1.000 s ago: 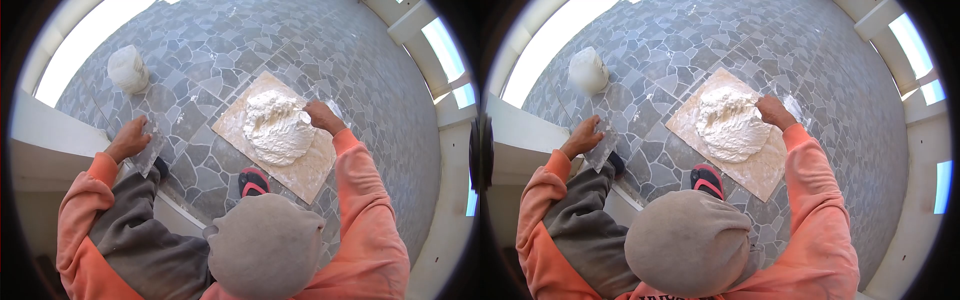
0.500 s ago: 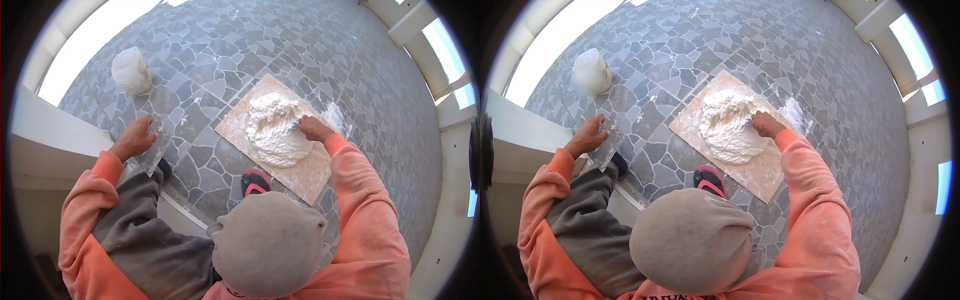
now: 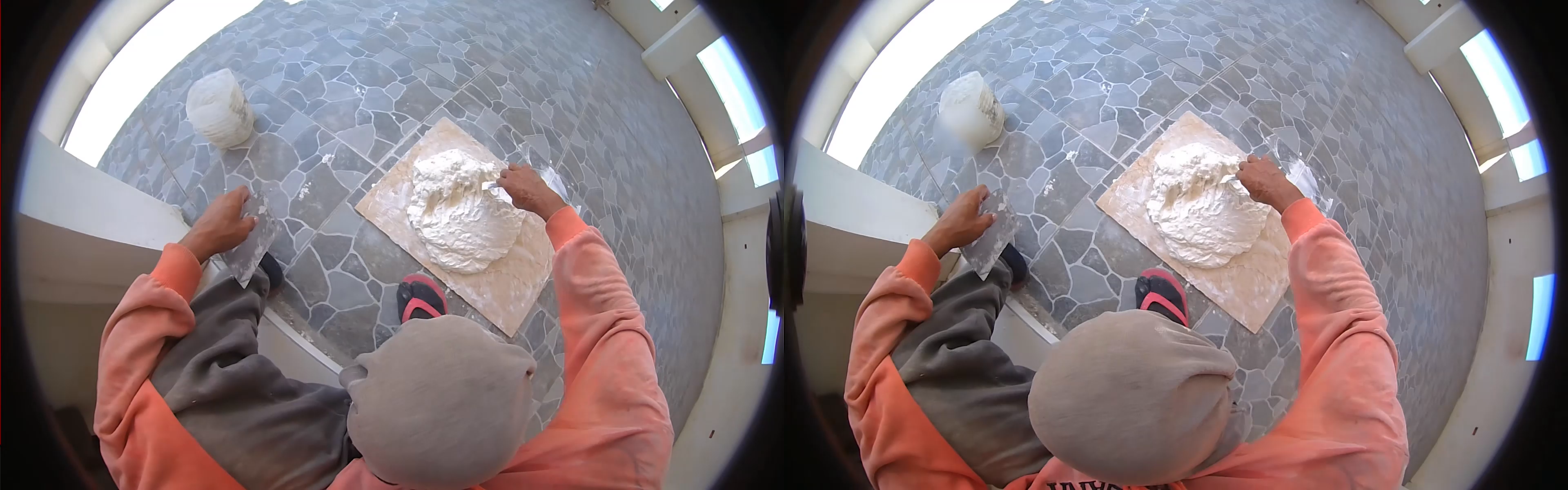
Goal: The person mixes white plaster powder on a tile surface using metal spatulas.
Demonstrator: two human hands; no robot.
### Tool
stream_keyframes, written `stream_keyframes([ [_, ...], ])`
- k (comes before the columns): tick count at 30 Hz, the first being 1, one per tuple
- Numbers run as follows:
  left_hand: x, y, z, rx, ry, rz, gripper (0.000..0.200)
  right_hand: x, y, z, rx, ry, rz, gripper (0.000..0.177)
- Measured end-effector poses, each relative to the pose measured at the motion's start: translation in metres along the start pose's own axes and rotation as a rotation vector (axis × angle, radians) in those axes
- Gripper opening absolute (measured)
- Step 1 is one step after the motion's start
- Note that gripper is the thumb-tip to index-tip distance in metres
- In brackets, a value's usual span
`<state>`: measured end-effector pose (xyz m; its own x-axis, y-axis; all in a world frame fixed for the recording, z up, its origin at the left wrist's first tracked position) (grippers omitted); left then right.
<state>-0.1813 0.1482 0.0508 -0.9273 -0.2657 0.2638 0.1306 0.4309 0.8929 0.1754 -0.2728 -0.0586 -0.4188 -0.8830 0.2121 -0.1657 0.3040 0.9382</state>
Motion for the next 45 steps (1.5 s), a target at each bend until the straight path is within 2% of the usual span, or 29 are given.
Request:
stream_keyframes([
  [2,-0.001,-0.002,0.002,0.002,-0.012,-0.017,0.038,-0.003,-0.007,-0.002,0.003,-0.075,-0.154,0.010],
  [5,0.001,0.000,-0.001,0.018,-0.016,-0.039,0.036,0.004,-0.048,0.011,0.001,0.045,0.096,0.010],
  [6,0.001,0.000,-0.002,0.021,-0.017,-0.042,0.037,0.005,-0.039,0.010,0.006,0.067,0.192,0.011],
  [10,0.001,-0.001,-0.001,0.021,-0.001,-0.002,0.040,-0.001,-0.004,-0.015,-0.027,0.015,0.089,0.011],
  [13,-0.001,0.001,-0.005,0.019,0.020,0.001,0.039,-0.004,-0.029,-0.014,0.057,-0.084,-0.038,0.021],
  [15,0.000,0.003,-0.009,0.003,0.008,-0.019,0.039,0.002,-0.057,0.000,0.031,0.032,0.179,0.020],
  [17,0.000,0.002,-0.007,0.005,0.006,-0.018,0.039,0.004,-0.033,0.003,0.029,0.048,0.239,0.012],
  [20,-0.002,-0.003,0.000,0.012,-0.001,0.007,0.038,-0.004,0.003,-0.011,0.019,-0.025,0.122,0.012],
  [23,-0.003,0.001,-0.004,-0.020,-0.019,-0.025,0.037,-0.009,-0.022,-0.009,-0.022,-0.086,-0.138,0.012],
  [25,-0.001,0.002,-0.007,-0.018,-0.015,-0.034,0.037,-0.004,-0.034,0.011,-0.044,0.060,0.137,0.011],
  [27,0.003,0.004,-0.005,0.002,0.039,0.008,0.037,-0.006,-0.016,0.000,-0.059,0.046,0.226,0.012],
  [30,0.000,0.003,-0.005,-0.008,0.040,0.034,0.038,-0.010,-0.003,-0.019,-0.054,-0.125,0.107,0.018],
  [34,0.001,0.001,-0.005,-0.018,-0.035,-0.048,0.037,-0.004,-0.050,-0.004,-0.113,-0.077,0.147,0.021],
  [37,0.000,-0.002,0.001,-0.029,-0.025,-0.026,0.038,-0.008,-0.032,-0.017,-0.074,-0.007,0.222,0.022],
  [39,0.000,-0.001,-0.002,-0.010,0.011,0.011,0.038,-0.014,-0.003,-0.030,-0.085,-0.161,0.237,0.021],
  [41,0.000,0.002,-0.005,-0.008,0.016,0.013,0.038,-0.020,-0.014,-0.039,-0.064,-0.263,0.046,0.021],
  [44,-0.001,0.001,-0.005,-0.016,-0.011,-0.023,0.038,-0.020,-0.049,-0.020,-0.136,-0.196,0.049,0.022],
  [45,-0.001,0.001,-0.005,-0.024,-0.021,-0.023,0.038,-0.015,-0.043,-0.006,-0.176,-0.105,0.162,0.025],
])
Point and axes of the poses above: each hand's wrist, its own x-axis away from the middle knuckle, its own y-axis out of the back of the hand, z = x × y, the point moved 2 cm from there along -x, towards the middle knuckle, and after that the axes turned 5 degrees about -y, right-handed, at the moved point
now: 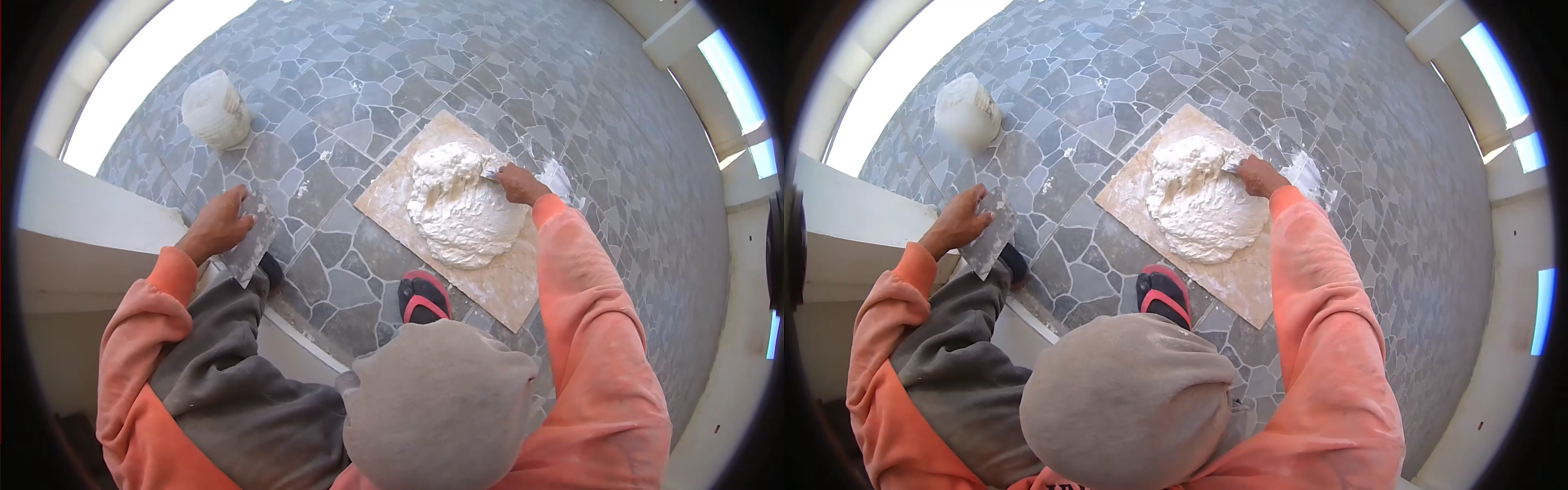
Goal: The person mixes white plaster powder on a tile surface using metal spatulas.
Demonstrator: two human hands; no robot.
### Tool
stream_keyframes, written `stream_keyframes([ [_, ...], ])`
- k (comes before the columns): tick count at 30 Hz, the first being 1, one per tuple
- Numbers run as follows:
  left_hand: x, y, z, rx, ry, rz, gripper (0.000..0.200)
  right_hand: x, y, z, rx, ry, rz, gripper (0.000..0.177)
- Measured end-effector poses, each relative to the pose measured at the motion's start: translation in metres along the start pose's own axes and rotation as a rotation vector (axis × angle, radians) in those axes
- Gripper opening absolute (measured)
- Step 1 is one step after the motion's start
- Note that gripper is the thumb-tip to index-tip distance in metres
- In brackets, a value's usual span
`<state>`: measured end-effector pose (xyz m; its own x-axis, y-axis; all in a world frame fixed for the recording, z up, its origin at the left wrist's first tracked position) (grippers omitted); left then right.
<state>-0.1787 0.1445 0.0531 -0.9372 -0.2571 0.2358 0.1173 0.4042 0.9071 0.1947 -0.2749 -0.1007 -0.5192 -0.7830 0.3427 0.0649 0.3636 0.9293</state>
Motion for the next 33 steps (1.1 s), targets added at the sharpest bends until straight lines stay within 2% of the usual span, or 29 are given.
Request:
stream_keyframes([
  [2,0.001,0.000,0.005,0.000,0.004,0.011,0.038,0.009,0.019,0.008,-0.061,-0.061,0.152,0.030],
  [4,-0.001,-0.004,0.009,0.017,0.012,0.051,0.039,0.007,0.035,-0.010,-0.085,-0.014,0.111,0.030],
  [5,-0.002,-0.006,0.008,0.027,0.016,0.045,0.039,0.005,0.041,-0.017,-0.115,-0.137,0.184,0.029],
  [8,0.000,-0.002,0.003,0.035,0.016,0.008,0.039,-0.003,0.015,-0.036,-0.006,-0.208,-0.189,0.024],
  [9,0.000,-0.001,0.000,0.032,0.014,0.001,0.038,-0.002,0.008,-0.030,-0.019,-0.235,-0.181,0.022],
  [12,0.002,0.002,-0.006,0.021,0.009,-0.007,0.039,0.002,-0.021,-0.010,-0.017,-0.061,0.011,0.025],
  [15,0.002,0.001,0.002,0.045,0.028,0.020,0.039,0.019,0.011,-0.006,-0.062,-0.027,-0.003,0.030],
  [19,0.001,-0.001,0.003,0.056,0.006,-0.006,0.037,0.037,0.033,0.010,-0.022,0.005,-0.247,0.034],
  [20,0.000,0.000,0.002,0.053,-0.005,-0.008,0.037,0.038,0.021,0.018,-0.030,0.093,-0.366,0.030],
  [23,0.000,0.002,-0.002,0.044,-0.021,-0.010,0.038,0.045,0.003,0.042,0.027,0.206,-0.062,0.023],
  [27,0.002,0.003,-0.002,0.037,0.007,-0.007,0.039,0.052,0.047,0.034,0.103,0.135,-0.045,0.017],
  [30,-0.002,0.000,-0.003,0.018,-0.029,-0.022,0.040,0.046,0.035,0.039,0.127,0.089,-0.297,0.017],
  [32,-0.001,0.000,-0.003,0.025,-0.025,-0.025,0.040,0.042,0.001,0.047,0.117,0.236,-0.192,0.015],
  [33,-0.001,0.001,-0.005,0.040,-0.005,-0.017,0.038,0.043,0.002,0.050,0.111,0.236,-0.117,0.014],
])
Point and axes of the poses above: each hand's wrist, its own x-axis away from the middle knuckle, its own y-axis out of the back of the hand, z = x × y, the point moved 2 cm from there along -x, towards the middle knuckle, and after that the axes turned 5 degrees about -y, right-handed, at the moved point
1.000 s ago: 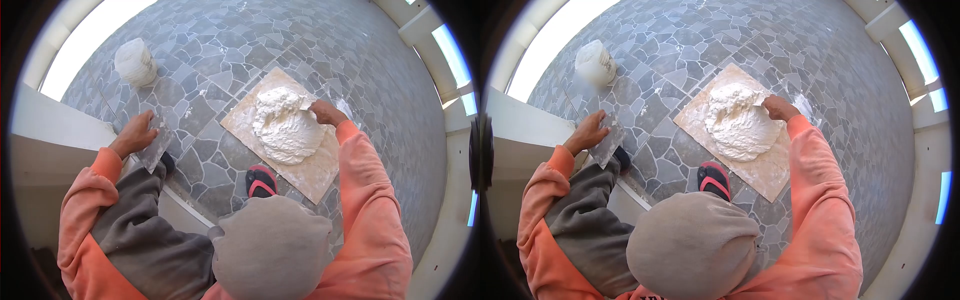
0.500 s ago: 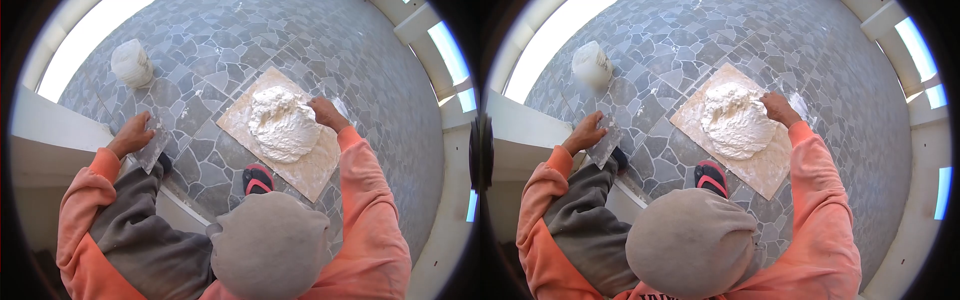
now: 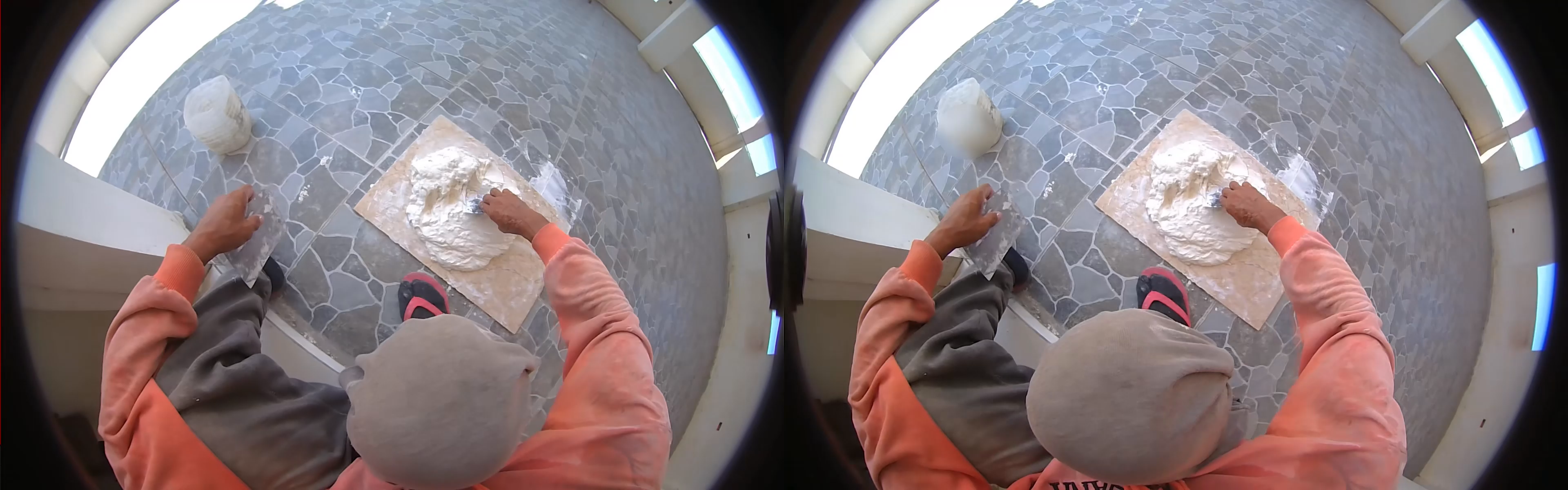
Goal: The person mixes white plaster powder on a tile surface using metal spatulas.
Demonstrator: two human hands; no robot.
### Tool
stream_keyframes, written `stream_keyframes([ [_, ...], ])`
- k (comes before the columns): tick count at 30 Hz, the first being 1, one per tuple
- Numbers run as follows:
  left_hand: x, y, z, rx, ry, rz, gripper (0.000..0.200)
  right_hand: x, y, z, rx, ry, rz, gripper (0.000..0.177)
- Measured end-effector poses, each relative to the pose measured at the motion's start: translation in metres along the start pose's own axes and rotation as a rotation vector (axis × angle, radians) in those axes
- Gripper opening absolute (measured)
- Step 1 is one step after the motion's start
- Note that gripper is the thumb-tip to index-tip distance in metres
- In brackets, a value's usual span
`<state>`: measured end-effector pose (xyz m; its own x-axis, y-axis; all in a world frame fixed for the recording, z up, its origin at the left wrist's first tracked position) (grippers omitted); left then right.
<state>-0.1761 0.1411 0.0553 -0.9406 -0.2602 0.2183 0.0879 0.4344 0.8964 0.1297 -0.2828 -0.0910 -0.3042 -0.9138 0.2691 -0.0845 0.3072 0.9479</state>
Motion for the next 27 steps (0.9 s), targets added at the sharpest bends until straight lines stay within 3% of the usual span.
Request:
stream_keyframes([
  [3,0.001,0.001,0.002,0.011,0.003,0.019,0.040,-0.001,0.039,-0.007,-0.023,-0.070,0.103,0.013],
  [7,-0.002,0.002,0.000,-0.008,0.036,0.064,0.041,-0.014,0.035,-0.001,0.091,-0.161,-0.163,0.012],
  [11,-0.002,-0.001,0.003,-0.005,0.003,-0.003,0.039,-0.016,0.028,0.020,0.057,0.001,0.167,0.016],
  [14,-0.002,-0.005,0.010,-0.005,-0.016,0.019,0.041,-0.019,0.068,0.012,0.075,-0.069,0.105,0.017],
  [17,-0.002,-0.004,0.010,-0.007,-0.013,0.027,0.042,-0.028,0.043,0.020,0.155,-0.118,-0.112,0.017],
  [21,0.000,0.001,0.004,-0.015,0.004,0.019,0.042,-0.023,0.032,0.029,0.067,0.047,0.122,0.016],
  [24,0.002,-0.002,0.007,-0.007,0.004,0.021,0.042,-0.024,0.066,0.020,0.084,-0.035,0.038,0.015],
  [27,0.001,-0.001,0.002,0.000,-0.011,0.001,0.042,-0.029,0.048,0.038,0.116,-0.057,-0.203,0.016],
])
Point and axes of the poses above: each hand's wrist, its own x-axis away from the middle knuckle, its own y-axis out of the back of the hand, z = x × y, the point moved 2 cm from there along -x, towards the middle knuckle, and after that the axes turned 5 degrees about -y, right-handed, at the moved point
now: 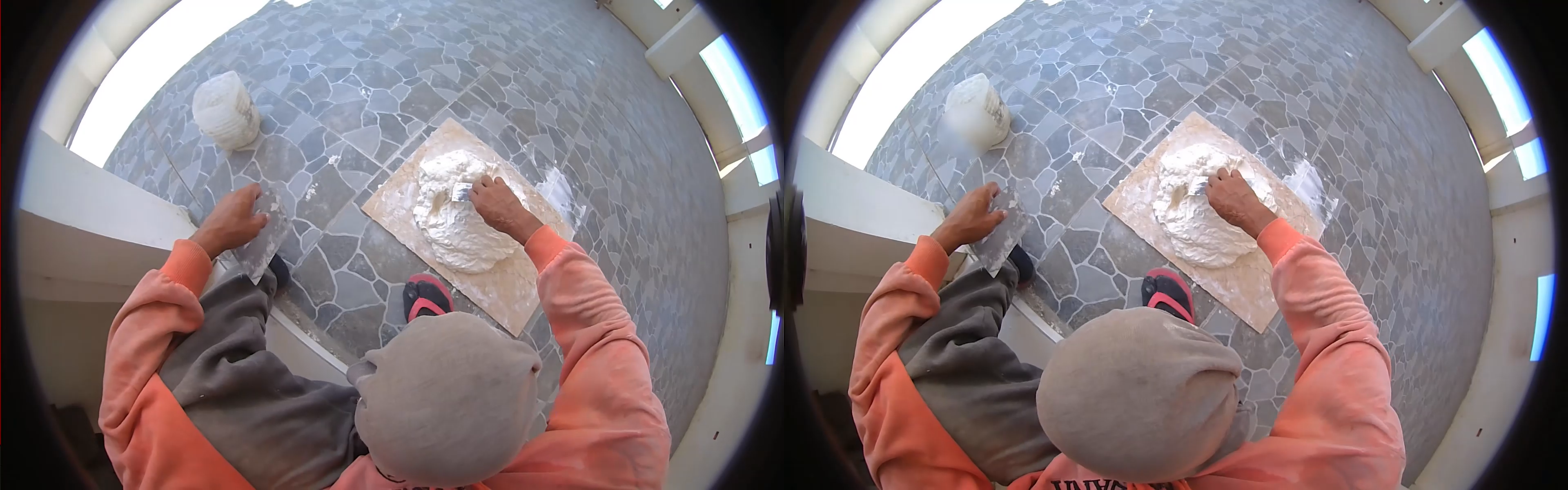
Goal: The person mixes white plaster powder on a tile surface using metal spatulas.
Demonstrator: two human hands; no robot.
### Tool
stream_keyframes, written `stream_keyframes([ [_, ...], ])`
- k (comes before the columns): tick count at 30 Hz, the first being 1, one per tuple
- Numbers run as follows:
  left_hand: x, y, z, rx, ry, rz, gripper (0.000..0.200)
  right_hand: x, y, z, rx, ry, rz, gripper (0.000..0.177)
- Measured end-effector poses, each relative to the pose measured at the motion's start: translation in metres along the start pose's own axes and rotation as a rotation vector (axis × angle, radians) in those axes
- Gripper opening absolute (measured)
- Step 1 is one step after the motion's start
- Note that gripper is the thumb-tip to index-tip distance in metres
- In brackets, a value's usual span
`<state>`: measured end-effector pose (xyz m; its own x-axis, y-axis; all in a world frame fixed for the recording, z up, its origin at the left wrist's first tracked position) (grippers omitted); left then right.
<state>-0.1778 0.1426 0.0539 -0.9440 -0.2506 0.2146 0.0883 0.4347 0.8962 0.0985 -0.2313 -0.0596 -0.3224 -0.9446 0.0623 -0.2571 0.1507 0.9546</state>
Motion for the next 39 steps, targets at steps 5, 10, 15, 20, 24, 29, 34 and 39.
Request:
stream_keyframes([
  [5,0.001,0.004,-0.003,-0.002,0.029,0.026,0.042,0.003,-0.006,0.000,-0.025,0.080,0.279,0.017],
  [10,0.001,0.000,-0.001,-0.006,0.000,-0.016,0.042,0.002,-0.003,0.016,-0.010,0.060,0.002,0.016],
  [15,0.002,0.003,-0.005,-0.003,0.005,-0.001,0.039,-0.004,0.014,0.010,-0.031,0.141,0.332,0.011],
  [20,-0.001,0.006,-0.012,-0.010,0.043,0.024,0.040,-0.008,0.000,0.022,0.018,0.091,0.051,0.016],
  [24,-0.005,0.001,-0.004,0.000,0.014,0.022,0.044,-0.003,-0.001,0.013,-0.068,0.176,0.220,0.014],
  [29,-0.048,-0.020,-0.021,-0.055,-0.051,0.025,0.044,0.000,0.002,-0.026,0.057,0.016,0.048,0.012],
  [34,-0.131,-0.027,-0.118,-0.113,-0.204,0.093,0.040,0.013,-0.012,-0.035,-0.038,0.108,0.340,0.016],
  [39,-0.270,-0.018,-0.201,-0.261,-0.402,0.170,0.041,0.006,-0.022,-0.059,-0.013,0.021,0.089,0.015],
])
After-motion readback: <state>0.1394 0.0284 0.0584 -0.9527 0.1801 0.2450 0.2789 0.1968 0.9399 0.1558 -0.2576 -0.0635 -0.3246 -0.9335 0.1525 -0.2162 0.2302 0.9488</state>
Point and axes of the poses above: each hand's wrist, its own x-axis away from the middle knuckle, its own y-axis out of the back of the hand, z = x × y, the point moved 2 cm from there along -x, towards the middle knuckle, and after that the axes turned 5 degrees about -y, right-handed, at the moved point
